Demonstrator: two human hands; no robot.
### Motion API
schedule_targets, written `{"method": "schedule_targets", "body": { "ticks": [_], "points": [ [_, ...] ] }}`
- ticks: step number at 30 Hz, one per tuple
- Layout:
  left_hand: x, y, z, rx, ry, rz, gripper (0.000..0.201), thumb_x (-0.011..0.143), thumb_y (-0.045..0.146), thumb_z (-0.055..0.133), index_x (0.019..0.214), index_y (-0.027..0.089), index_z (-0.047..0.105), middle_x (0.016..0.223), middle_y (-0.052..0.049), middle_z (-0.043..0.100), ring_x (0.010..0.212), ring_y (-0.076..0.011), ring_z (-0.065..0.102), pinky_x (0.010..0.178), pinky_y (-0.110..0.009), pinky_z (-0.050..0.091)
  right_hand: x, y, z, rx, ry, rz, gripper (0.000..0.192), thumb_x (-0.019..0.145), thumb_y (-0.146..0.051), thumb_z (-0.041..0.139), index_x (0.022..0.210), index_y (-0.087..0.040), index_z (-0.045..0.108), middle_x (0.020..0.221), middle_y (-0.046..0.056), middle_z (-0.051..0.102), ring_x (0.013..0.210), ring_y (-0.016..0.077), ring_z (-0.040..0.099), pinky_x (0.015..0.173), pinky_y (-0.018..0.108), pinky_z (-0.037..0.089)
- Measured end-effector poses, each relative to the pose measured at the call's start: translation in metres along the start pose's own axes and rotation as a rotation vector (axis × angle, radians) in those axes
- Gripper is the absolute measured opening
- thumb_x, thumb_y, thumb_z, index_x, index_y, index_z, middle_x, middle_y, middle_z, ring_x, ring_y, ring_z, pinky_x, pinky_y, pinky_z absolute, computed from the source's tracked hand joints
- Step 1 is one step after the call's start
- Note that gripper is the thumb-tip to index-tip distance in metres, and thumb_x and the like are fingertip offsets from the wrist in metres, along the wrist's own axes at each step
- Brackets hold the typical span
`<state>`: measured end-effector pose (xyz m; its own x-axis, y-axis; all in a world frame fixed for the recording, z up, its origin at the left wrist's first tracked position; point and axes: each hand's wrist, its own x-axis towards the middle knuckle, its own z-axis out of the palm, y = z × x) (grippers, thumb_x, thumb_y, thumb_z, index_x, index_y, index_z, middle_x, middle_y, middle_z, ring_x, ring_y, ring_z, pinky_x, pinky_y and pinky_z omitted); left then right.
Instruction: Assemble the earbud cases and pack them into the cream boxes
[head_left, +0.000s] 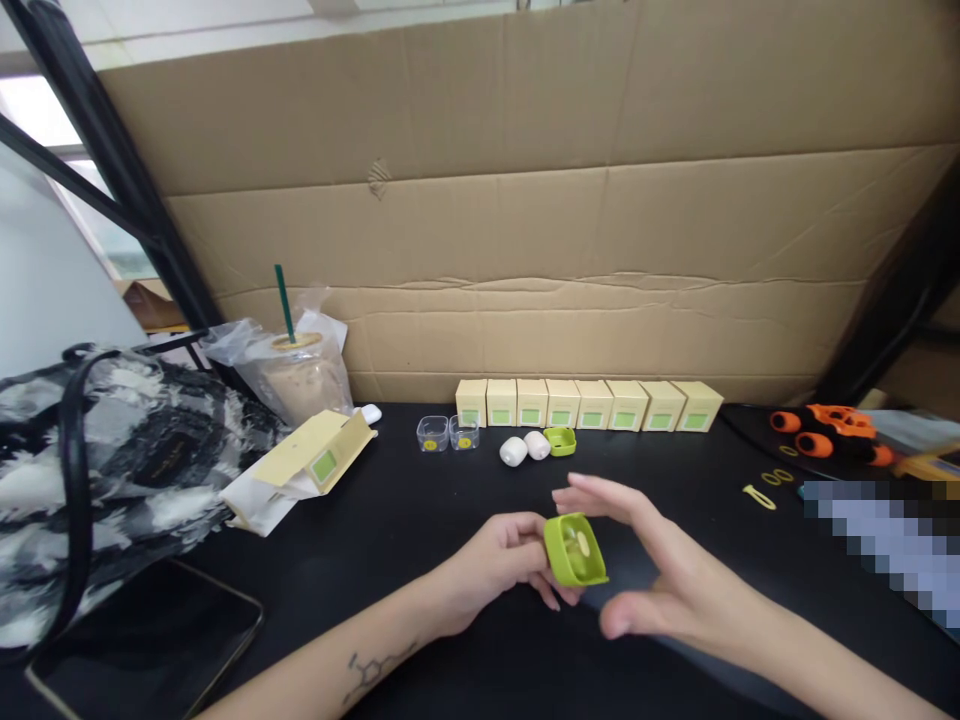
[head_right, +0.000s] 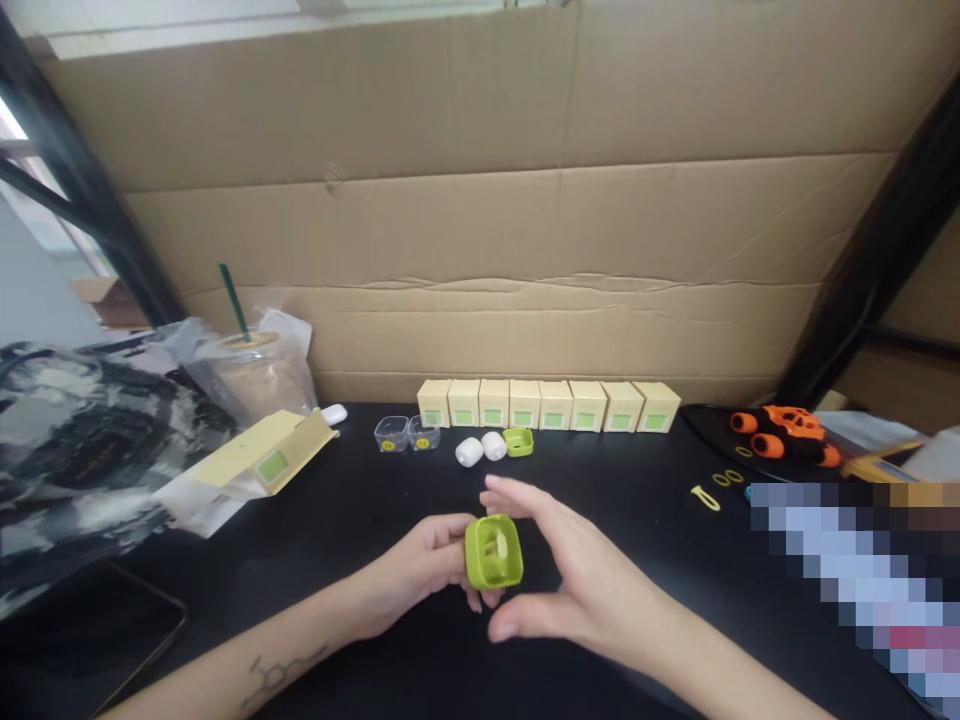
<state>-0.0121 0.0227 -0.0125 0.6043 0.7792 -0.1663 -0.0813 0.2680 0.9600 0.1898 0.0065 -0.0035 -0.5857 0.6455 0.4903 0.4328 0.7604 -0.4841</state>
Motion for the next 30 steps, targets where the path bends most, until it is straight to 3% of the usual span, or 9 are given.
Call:
{"method": "schedule_targets", "body": {
  "ticks": [2, 7, 12, 23, 30],
  "points": [
    [0.0, 0.0, 0.0, 0.006, 0.008, 0.004, 0.017, 0.071, 0.021, 0.065, 0.085, 0.011, 0.065, 0.069, -0.003, 0.066, 0.06, -0.0118, 0.062, 0.061, -0.023, 0.047, -0.001, 0.001, 0.007, -0.017, 0.005, 0.062, 0.088, 0.072, -0.047, 0.075, 0.14, -0.032, 0.02, 0.132, 0.01, 0.055, 0.116, 0.0262, 0.057, 0.094, 0.042, 0.049],
    [-0.001, 0.001, 0.0, 0.031, 0.016, 0.032, 0.014, 0.071, 0.015, 0.063, 0.084, 0.012, 0.068, 0.07, 0.001, 0.062, 0.06, -0.0094, 0.057, 0.06, -0.021, 0.044, 0.0, -0.003, 0.014, -0.078, 0.015, 0.069, 0.06, 0.077, -0.026, 0.073, 0.125, -0.035, 0.038, 0.117, 0.002, 0.063, 0.105, 0.0219, 0.061, 0.088, 0.039, 0.05],
    [-0.002, -0.002, 0.0, 0.056, 0.02, 0.041, 0.012, 0.071, 0.014, 0.062, 0.082, 0.014, 0.063, 0.072, 0.001, 0.062, 0.061, -0.0103, 0.057, 0.062, -0.023, 0.044, 0.001, -0.013, 0.009, -0.056, 0.053, 0.02, 0.059, 0.073, -0.017, 0.073, 0.12, -0.033, 0.042, 0.11, 0.0, 0.064, 0.099, 0.0197, 0.061, 0.084, 0.033, 0.049],
    [-0.001, -0.001, 0.001, 0.05, 0.016, 0.058, 0.013, 0.065, 0.013, 0.059, 0.067, 0.018, 0.046, 0.057, 0.007, 0.053, 0.053, -0.0078, 0.052, 0.053, -0.019, 0.038, -0.002, -0.018, 0.014, -0.016, 0.118, -0.052, 0.051, 0.073, -0.014, 0.072, 0.116, -0.027, 0.047, 0.103, 0.004, 0.063, 0.096, 0.0206, 0.06, 0.082, 0.034, 0.051],
    [0.0, -0.002, 0.001, 0.059, 0.018, 0.06, 0.014, 0.065, 0.015, 0.06, 0.068, 0.018, 0.047, 0.059, 0.007, 0.054, 0.055, -0.0089, 0.054, 0.054, -0.02, 0.039, -0.002, -0.014, 0.017, -0.008, 0.16, -0.047, 0.053, 0.072, -0.016, 0.072, 0.116, -0.028, 0.047, 0.101, 0.004, 0.064, 0.091, 0.0212, 0.062, 0.077, 0.034, 0.052]
  ]
}}
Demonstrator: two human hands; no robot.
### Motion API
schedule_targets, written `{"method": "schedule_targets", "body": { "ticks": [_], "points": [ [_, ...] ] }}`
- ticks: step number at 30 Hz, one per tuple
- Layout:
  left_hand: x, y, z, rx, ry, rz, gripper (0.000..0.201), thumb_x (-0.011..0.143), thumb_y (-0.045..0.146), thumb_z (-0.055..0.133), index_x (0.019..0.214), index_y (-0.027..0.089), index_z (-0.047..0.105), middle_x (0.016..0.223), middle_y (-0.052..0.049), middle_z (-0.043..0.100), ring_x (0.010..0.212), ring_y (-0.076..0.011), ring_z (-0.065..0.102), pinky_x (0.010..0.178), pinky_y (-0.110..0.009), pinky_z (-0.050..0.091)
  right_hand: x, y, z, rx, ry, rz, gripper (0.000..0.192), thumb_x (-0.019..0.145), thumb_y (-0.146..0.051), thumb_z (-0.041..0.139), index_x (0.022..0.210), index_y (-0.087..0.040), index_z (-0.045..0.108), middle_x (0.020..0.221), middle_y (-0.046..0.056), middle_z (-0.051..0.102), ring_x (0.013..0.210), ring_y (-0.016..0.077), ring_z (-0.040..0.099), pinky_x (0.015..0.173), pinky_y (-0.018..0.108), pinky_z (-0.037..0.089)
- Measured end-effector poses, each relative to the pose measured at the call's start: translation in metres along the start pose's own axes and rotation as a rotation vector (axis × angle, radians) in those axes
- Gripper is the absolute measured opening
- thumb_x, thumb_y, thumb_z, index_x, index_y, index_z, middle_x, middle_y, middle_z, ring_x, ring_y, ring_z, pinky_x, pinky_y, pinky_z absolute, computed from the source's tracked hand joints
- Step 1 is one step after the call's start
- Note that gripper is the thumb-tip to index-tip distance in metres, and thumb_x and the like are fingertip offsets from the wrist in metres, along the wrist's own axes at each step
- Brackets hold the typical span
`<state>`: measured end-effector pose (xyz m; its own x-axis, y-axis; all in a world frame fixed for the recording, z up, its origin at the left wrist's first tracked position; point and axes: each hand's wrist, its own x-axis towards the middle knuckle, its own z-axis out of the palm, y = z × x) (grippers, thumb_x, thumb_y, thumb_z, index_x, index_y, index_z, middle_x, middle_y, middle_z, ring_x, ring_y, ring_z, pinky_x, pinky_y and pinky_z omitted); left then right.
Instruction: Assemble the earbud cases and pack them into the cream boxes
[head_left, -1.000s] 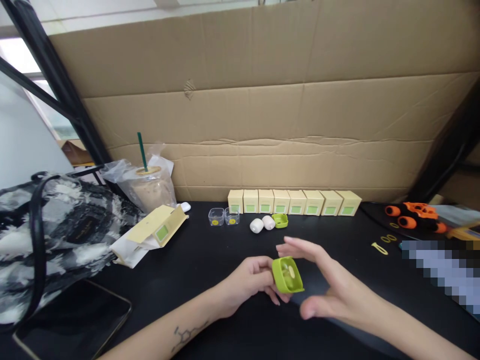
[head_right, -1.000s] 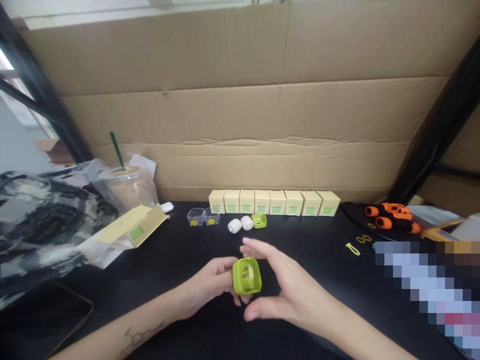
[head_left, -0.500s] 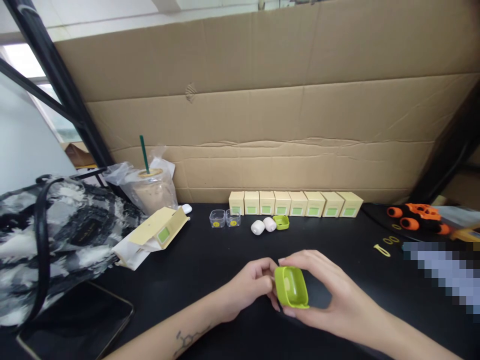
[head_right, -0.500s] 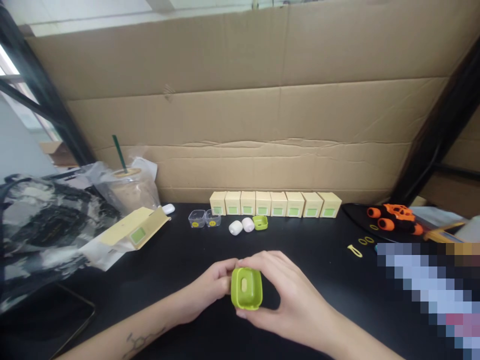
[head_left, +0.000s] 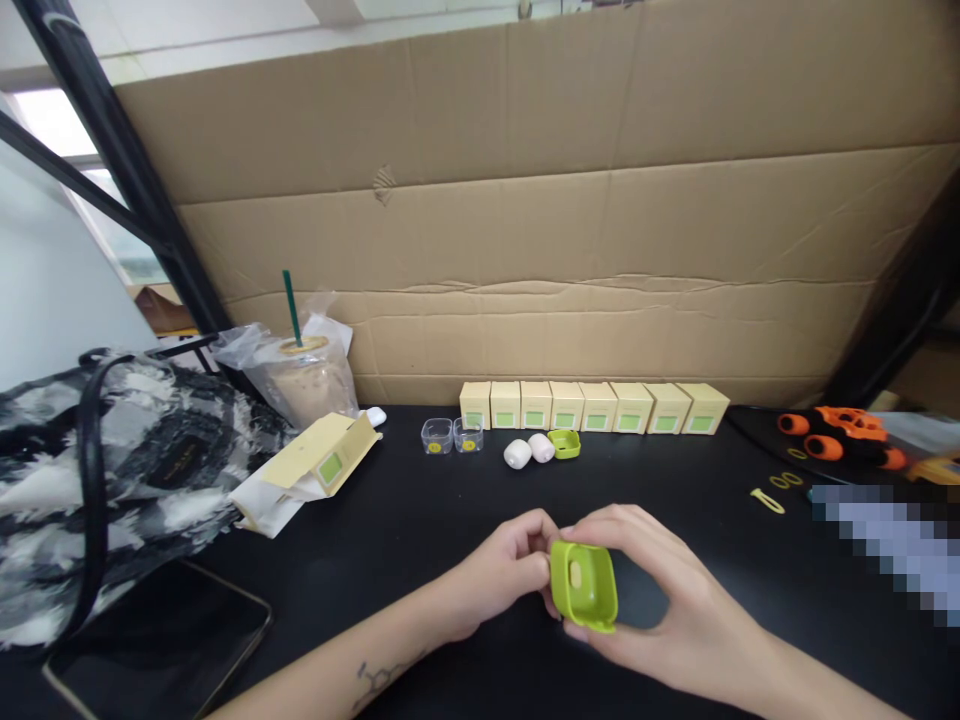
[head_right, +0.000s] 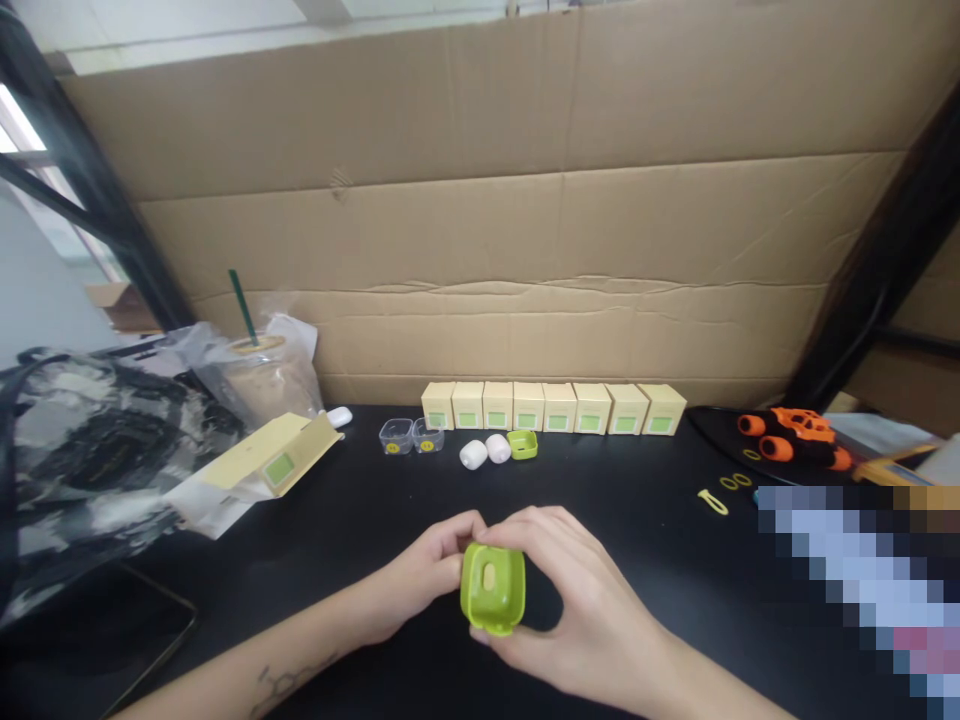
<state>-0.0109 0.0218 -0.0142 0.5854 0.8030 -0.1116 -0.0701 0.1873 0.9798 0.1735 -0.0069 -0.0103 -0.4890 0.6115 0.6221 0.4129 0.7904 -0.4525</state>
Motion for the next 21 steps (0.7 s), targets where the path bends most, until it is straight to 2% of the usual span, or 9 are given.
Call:
{"method": "schedule_targets", "body": {
  "ticks": [16, 21],
  "points": [
    [0.001, -0.0033, -0.0034, -0.041, -0.035, -0.029, 0.013, 0.059, 0.007, 0.054, 0.068, 0.016, 0.052, 0.054, 0.008, 0.053, 0.049, -0.0064, 0.052, 0.051, -0.018, 0.04, -0.0009, -0.0049, -0.0012, -0.003, 0.03, -0.076, 0.053, 0.07, -0.012, 0.071, 0.115, -0.027, 0.047, 0.098, 0.004, 0.065, 0.089, 0.0223, 0.063, 0.077, 0.034, 0.053],
    [0.0012, -0.0059, -0.004, -0.064, -0.012, -0.018, 0.009, 0.065, 0.014, 0.055, 0.072, 0.017, 0.05, 0.057, 0.005, 0.059, 0.049, -0.009, 0.058, 0.054, -0.021, 0.045, -0.002, 0.0024, 0.0033, 0.015, 0.034, 0.074, 0.054, 0.072, -0.015, 0.07, 0.117, -0.03, 0.043, 0.103, 0.003, 0.064, 0.092, 0.0209, 0.065, 0.079, 0.032, 0.054]
  ]
}}
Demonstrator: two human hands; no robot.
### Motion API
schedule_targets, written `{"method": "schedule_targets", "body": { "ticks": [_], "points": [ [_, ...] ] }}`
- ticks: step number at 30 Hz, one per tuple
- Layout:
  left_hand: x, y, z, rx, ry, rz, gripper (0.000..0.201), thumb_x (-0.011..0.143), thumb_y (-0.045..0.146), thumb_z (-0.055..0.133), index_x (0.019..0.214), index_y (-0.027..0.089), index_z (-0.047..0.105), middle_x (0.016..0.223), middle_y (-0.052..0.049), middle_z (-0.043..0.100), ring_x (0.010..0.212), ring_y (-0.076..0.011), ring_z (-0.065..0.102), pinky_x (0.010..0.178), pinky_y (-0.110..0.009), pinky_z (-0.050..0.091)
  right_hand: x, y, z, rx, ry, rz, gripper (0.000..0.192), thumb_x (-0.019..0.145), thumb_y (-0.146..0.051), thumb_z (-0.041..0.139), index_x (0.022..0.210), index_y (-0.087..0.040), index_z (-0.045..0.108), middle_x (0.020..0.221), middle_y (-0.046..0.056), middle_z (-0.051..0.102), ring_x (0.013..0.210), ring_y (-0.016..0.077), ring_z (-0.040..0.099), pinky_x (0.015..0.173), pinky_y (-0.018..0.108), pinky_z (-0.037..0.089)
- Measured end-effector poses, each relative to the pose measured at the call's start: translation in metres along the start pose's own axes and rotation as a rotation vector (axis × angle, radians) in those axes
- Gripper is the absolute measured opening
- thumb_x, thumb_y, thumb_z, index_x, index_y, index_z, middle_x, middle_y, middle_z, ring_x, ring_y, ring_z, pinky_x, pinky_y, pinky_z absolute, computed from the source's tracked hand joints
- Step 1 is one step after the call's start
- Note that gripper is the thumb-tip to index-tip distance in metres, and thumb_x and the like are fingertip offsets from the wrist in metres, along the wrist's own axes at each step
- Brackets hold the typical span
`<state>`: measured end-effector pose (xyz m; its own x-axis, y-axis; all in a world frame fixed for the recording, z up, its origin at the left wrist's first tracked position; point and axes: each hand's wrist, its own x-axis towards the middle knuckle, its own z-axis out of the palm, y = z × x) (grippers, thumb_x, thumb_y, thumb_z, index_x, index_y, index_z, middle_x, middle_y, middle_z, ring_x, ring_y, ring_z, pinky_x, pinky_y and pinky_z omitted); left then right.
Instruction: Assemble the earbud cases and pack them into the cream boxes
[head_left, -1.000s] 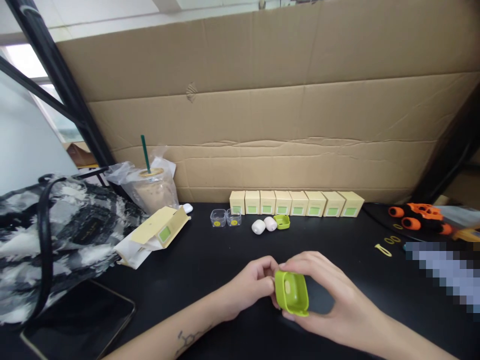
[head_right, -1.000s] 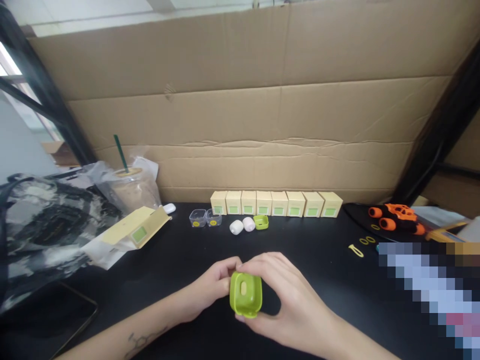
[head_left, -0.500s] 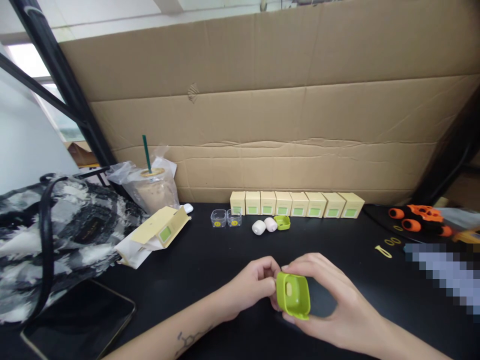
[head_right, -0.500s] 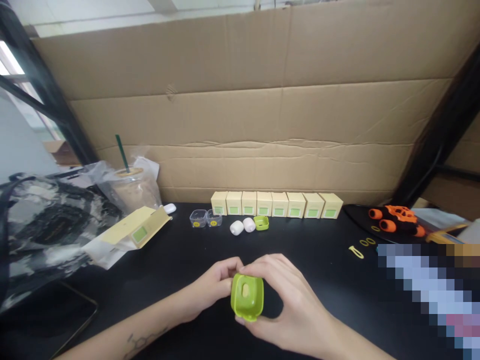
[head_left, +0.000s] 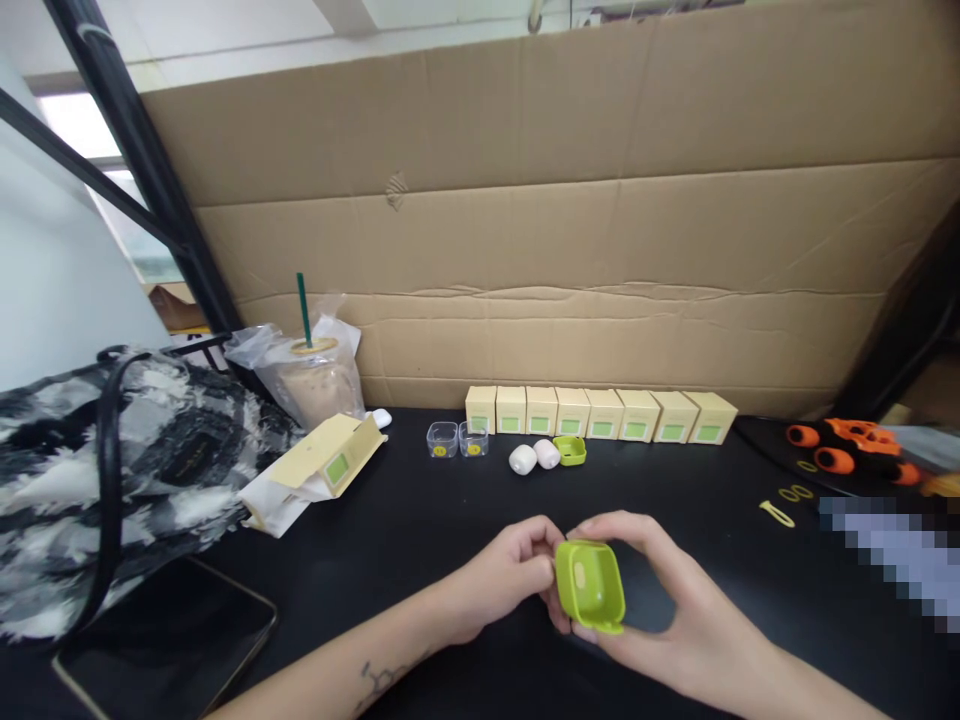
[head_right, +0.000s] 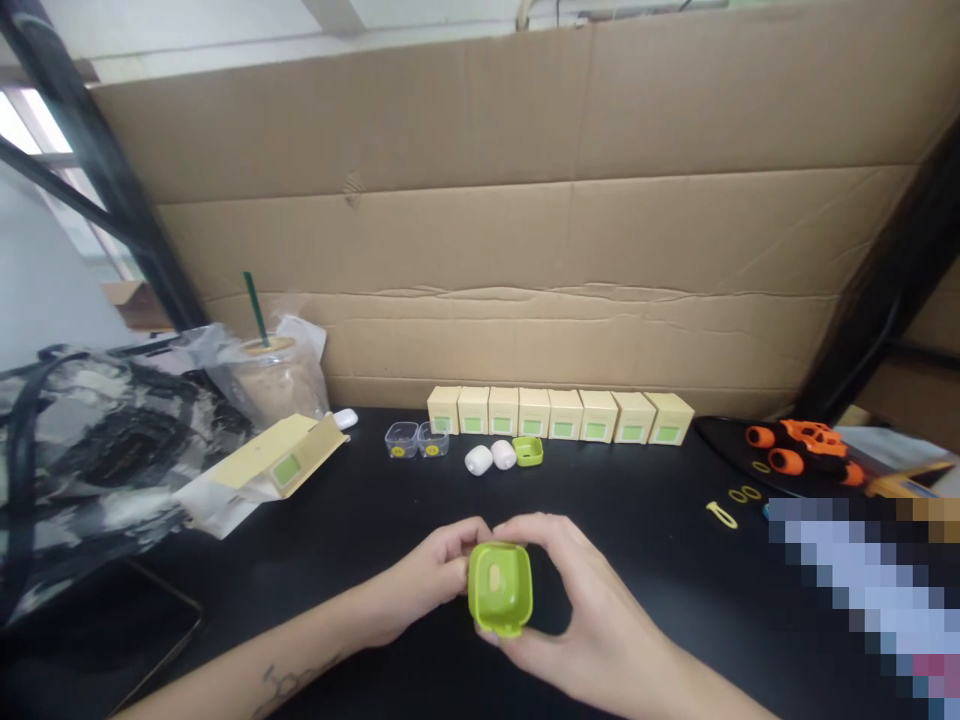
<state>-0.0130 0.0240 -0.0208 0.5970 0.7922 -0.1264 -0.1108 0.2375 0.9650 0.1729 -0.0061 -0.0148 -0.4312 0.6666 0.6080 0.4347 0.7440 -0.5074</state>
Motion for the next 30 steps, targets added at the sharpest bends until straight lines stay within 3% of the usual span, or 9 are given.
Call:
{"method": "schedule_targets", "body": {
  "ticks": [4, 9, 14, 17, 21, 26, 30],
  "points": [
    [-0.001, 0.0, -0.003, -0.07, -0.06, -0.024, 0.025, 0.076, 0.035, 0.049, 0.093, 0.017, 0.05, 0.062, -0.003, 0.067, 0.052, -0.0165, 0.064, 0.056, -0.029, 0.049, 0.006, 0.006, -0.007, 0.029, -0.047, 0.025, 0.052, 0.075, -0.015, 0.068, 0.118, -0.031, 0.043, 0.112, 0.005, 0.059, 0.105, 0.0219, 0.061, 0.088, 0.034, 0.052],
    [-0.005, 0.006, -0.01, -0.21, -0.263, -0.164, 0.065, 0.081, 0.069, 0.032, 0.113, 0.015, 0.05, 0.081, -0.012, 0.072, 0.065, -0.0225, 0.069, 0.066, -0.036, 0.05, 0.013, 0.009, -0.021, 0.077, -0.278, 0.111, 0.062, 0.08, -0.02, 0.067, 0.133, -0.031, 0.037, 0.121, 0.007, 0.056, 0.115, 0.0233, 0.056, 0.097, 0.04, 0.047],
    [-0.006, 0.006, -0.011, -0.214, -0.368, -0.339, 0.073, 0.08, 0.074, 0.03, 0.106, 0.012, 0.059, 0.087, -0.013, 0.07, 0.068, -0.0216, 0.067, 0.075, -0.037, 0.047, 0.015, 0.011, -0.029, 0.069, -0.376, 0.127, 0.072, 0.076, -0.014, 0.066, 0.138, -0.027, 0.032, 0.129, 0.01, 0.055, 0.122, 0.0252, 0.053, 0.1, 0.042, 0.046],
    [-0.003, 0.0, -0.011, -0.261, -0.325, -0.292, 0.063, 0.086, 0.061, 0.036, 0.096, 0.007, 0.065, 0.089, -0.014, 0.068, 0.072, -0.0196, 0.066, 0.077, -0.032, 0.045, 0.029, 0.018, -0.03, 0.02, -0.414, -0.013, 0.071, 0.075, -0.008, 0.059, 0.138, -0.024, 0.032, 0.128, 0.01, 0.057, 0.12, 0.0237, 0.054, 0.097, 0.04, 0.049],
    [0.0, -0.003, -0.008, -0.337, -0.247, -0.218, 0.051, 0.08, 0.05, 0.041, 0.09, 0.005, 0.063, 0.088, -0.017, 0.069, 0.072, -0.0203, 0.066, 0.074, -0.033, 0.046, 0.063, 0.036, -0.018, -0.153, -0.307, -0.106, 0.052, 0.084, -0.003, 0.04, 0.134, -0.02, 0.037, 0.123, 0.011, 0.059, 0.113, 0.0189, 0.059, 0.093, 0.04, 0.051],
    [-0.002, 0.001, -0.003, -0.21, -0.037, -0.096, 0.021, 0.071, 0.029, 0.056, 0.085, 0.014, 0.05, 0.077, -0.012, 0.072, 0.058, -0.0164, 0.065, 0.063, -0.029, 0.048, 0.098, 0.055, 0.014, -0.362, -0.344, -0.155, 0.046, 0.079, -0.002, 0.054, 0.123, -0.018, 0.055, 0.132, 0.013, 0.055, 0.127, 0.0312, 0.043, 0.105, 0.056, 0.031],
    [-0.002, -0.002, -0.002, -0.179, 0.047, -0.017, 0.022, 0.07, 0.027, 0.058, 0.086, 0.016, 0.046, 0.07, -0.01, 0.073, 0.051, -0.0141, 0.063, 0.055, -0.026, 0.046, 0.109, 0.063, 0.033, -0.411, -0.397, -0.222, 0.026, 0.09, -0.022, 0.059, 0.115, -0.017, 0.059, 0.125, 0.008, 0.059, 0.117, 0.0269, 0.053, 0.099, 0.053, 0.038]
  ]
}}
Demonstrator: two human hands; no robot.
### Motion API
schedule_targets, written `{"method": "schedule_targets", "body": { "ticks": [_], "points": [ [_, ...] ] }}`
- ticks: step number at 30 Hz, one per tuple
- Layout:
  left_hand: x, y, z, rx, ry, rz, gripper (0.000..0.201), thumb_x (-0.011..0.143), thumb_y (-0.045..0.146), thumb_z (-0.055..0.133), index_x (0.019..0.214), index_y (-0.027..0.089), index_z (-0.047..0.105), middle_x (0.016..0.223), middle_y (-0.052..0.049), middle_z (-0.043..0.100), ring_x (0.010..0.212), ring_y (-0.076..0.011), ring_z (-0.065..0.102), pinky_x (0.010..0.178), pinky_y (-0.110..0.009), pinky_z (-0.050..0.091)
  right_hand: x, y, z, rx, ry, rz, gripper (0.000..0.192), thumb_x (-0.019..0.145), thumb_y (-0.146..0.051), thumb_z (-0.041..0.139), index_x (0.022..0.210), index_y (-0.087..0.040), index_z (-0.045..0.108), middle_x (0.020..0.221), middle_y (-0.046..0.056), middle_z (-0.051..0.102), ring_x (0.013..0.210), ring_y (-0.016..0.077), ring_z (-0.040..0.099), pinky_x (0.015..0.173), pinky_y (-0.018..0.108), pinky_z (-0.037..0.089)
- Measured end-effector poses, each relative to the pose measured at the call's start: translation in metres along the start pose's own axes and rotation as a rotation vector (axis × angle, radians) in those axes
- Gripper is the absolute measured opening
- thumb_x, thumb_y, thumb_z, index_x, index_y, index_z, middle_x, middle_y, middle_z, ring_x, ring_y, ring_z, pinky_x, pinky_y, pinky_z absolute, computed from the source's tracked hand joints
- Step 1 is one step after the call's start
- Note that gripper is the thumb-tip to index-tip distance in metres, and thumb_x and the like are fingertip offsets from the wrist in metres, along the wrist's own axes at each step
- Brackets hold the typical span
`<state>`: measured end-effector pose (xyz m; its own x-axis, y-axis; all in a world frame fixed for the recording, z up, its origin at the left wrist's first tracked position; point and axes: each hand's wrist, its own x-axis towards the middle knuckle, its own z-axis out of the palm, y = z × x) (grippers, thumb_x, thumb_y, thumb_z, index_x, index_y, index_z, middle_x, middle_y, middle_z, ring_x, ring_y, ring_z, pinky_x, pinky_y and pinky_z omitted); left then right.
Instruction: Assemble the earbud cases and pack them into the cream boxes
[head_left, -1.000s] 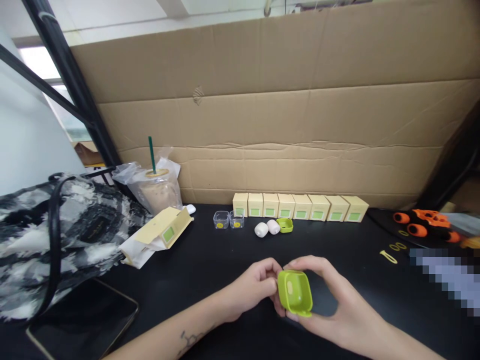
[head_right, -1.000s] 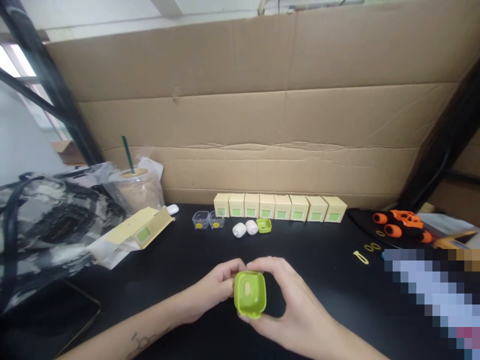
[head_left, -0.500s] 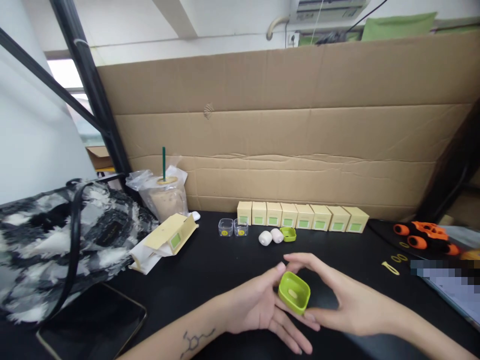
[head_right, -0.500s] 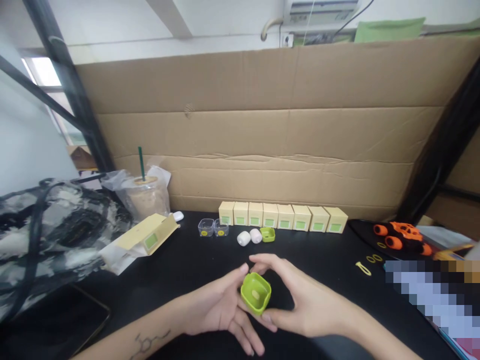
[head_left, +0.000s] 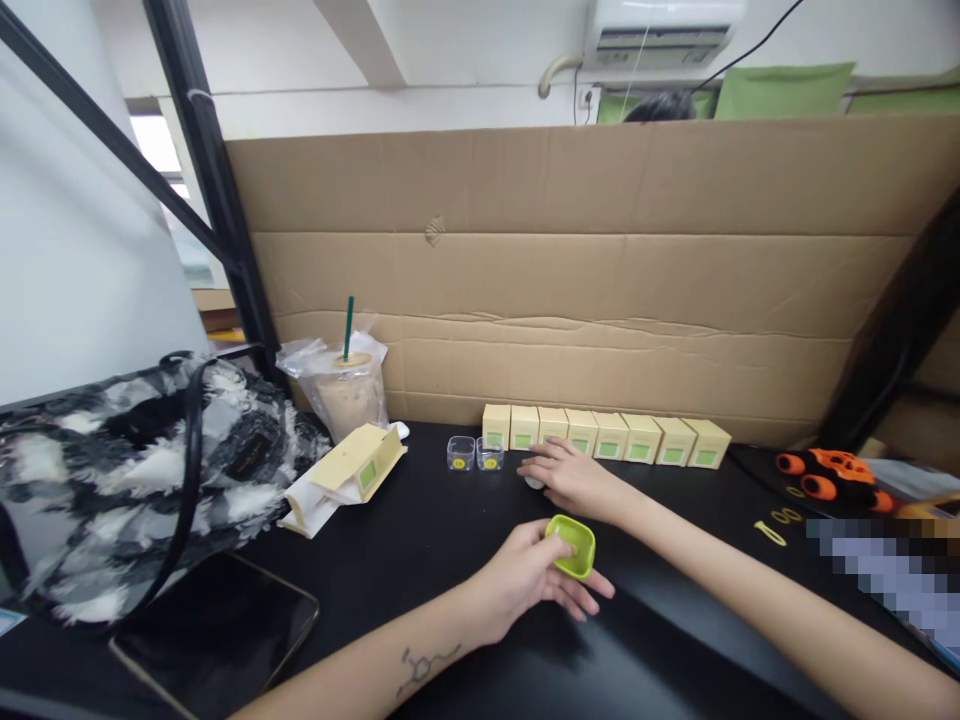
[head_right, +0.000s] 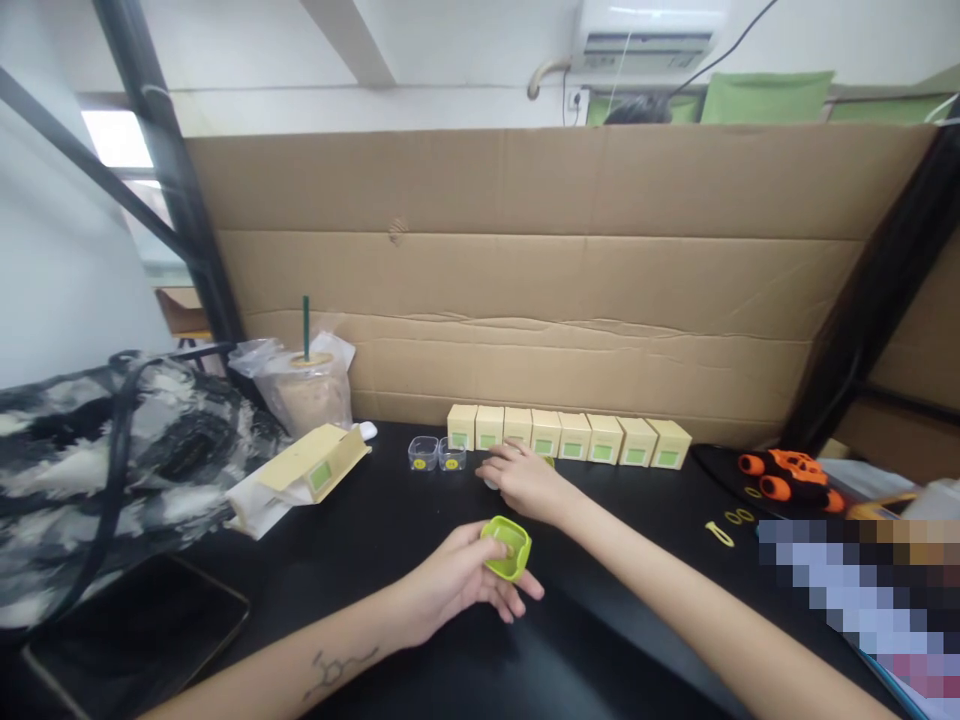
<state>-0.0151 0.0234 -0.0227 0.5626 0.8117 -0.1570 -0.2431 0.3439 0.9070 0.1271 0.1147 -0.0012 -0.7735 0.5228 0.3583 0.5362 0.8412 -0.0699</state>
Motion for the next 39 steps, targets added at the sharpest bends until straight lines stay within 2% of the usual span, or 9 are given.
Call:
{"method": "schedule_targets", "body": {
  "ticks": [5, 9, 12, 16, 18, 21, 25, 31, 39],
  "points": [
    [0.003, -0.003, -0.002, 0.007, 0.016, 0.02, 0.025, 0.069, 0.029, 0.061, 0.085, 0.015, 0.047, 0.07, -0.01, 0.073, 0.05, -0.015, 0.064, 0.052, -0.025, 0.045, -0.002, 0.0, 0.003, 0.058, 0.081, 0.0, 0.023, 0.091, -0.028, 0.058, 0.111, -0.017, 0.06, 0.117, 0.007, 0.061, 0.103, 0.0228, 0.06, 0.088, 0.046, 0.049],
    [0.005, -0.003, -0.003, -0.038, 0.007, -0.003, 0.024, 0.071, 0.029, 0.058, 0.087, 0.015, 0.048, 0.074, -0.011, 0.073, 0.053, -0.0151, 0.064, 0.053, -0.024, 0.043, -0.021, -0.004, -0.007, 0.18, 0.304, 0.145, 0.023, 0.093, -0.023, 0.052, 0.116, -0.018, 0.053, 0.116, 0.01, 0.059, 0.107, 0.0228, 0.058, 0.09, 0.044, 0.049],
    [0.006, -0.002, -0.003, -0.108, -0.034, -0.059, 0.03, 0.077, 0.039, 0.051, 0.087, 0.011, 0.053, 0.081, -0.017, 0.073, 0.049, -0.0129, 0.06, 0.045, -0.021, 0.031, -0.041, -0.014, -0.019, 0.295, 0.436, 0.251, 0.031, 0.092, -0.024, 0.049, 0.123, -0.02, 0.043, 0.121, 0.013, 0.057, 0.11, 0.0226, 0.059, 0.091, 0.043, 0.051],
    [0.006, -0.001, -0.002, -0.204, -0.051, -0.11, 0.034, 0.085, 0.039, 0.045, 0.092, 0.009, 0.058, 0.08, -0.015, 0.071, 0.045, -0.0096, 0.054, 0.044, -0.021, 0.023, -0.069, -0.039, -0.029, 0.435, 0.403, 0.292, 0.03, 0.087, -0.028, 0.058, 0.116, -0.022, 0.051, 0.109, 0.008, 0.067, 0.096, 0.0208, 0.068, 0.083, 0.036, 0.058],
    [0.006, -0.001, -0.001, -0.253, -0.046, -0.13, 0.031, 0.085, 0.035, 0.044, 0.092, 0.009, 0.06, 0.074, -0.01, 0.069, 0.047, -0.011, 0.056, 0.046, -0.022, 0.027, -0.081, -0.053, -0.028, 0.462, 0.385, 0.311, 0.029, 0.086, -0.027, 0.061, 0.114, -0.024, 0.056, 0.106, 0.006, 0.069, 0.094, 0.0213, 0.069, 0.082, 0.035, 0.058],
    [0.007, -0.004, 0.0, -0.319, -0.042, -0.154, 0.031, 0.086, 0.033, 0.041, 0.086, 0.009, 0.061, 0.065, -0.005, 0.063, 0.051, -0.014, 0.058, 0.055, -0.025, 0.038, -0.092, -0.066, -0.02, 0.466, 0.412, 0.337, 0.036, 0.084, -0.025, 0.063, 0.119, -0.027, 0.053, 0.113, 0.006, 0.068, 0.101, 0.0219, 0.067, 0.087, 0.036, 0.056],
    [0.006, -0.006, 0.001, -0.355, -0.053, -0.172, 0.038, 0.088, 0.029, 0.035, 0.083, 0.005, 0.063, 0.064, -0.007, 0.061, 0.055, -0.0165, 0.061, 0.064, -0.03, 0.044, -0.097, -0.07, -0.011, 0.398, 0.429, 0.265, 0.033, 0.086, -0.021, 0.061, 0.117, -0.03, 0.052, 0.116, 0.004, 0.066, 0.105, 0.0198, 0.064, 0.091, 0.033, 0.054],
    [0.006, -0.006, -0.001, -0.344, -0.096, -0.243, 0.053, 0.091, 0.036, 0.026, 0.083, 0.001, 0.065, 0.065, -0.011, 0.063, 0.055, -0.0198, 0.062, 0.06, -0.031, 0.043, -0.096, -0.07, -0.01, 0.322, 0.41, 0.131, 0.038, 0.087, -0.014, 0.059, 0.121, -0.027, 0.05, 0.118, 0.007, 0.064, 0.109, 0.0202, 0.06, 0.091, 0.034, 0.052],
    [0.004, -0.004, 0.004, -0.378, -0.069, -0.175, 0.041, 0.088, 0.023, 0.027, 0.089, 0.006, 0.064, 0.075, -0.01, 0.065, 0.063, -0.0163, 0.061, 0.072, -0.033, 0.047, -0.097, -0.074, -0.009, 0.311, 0.406, 0.106, 0.043, 0.087, -0.013, 0.059, 0.127, -0.026, 0.051, 0.116, 0.008, 0.062, 0.106, 0.0206, 0.058, 0.087, 0.033, 0.053]
  ]
}}
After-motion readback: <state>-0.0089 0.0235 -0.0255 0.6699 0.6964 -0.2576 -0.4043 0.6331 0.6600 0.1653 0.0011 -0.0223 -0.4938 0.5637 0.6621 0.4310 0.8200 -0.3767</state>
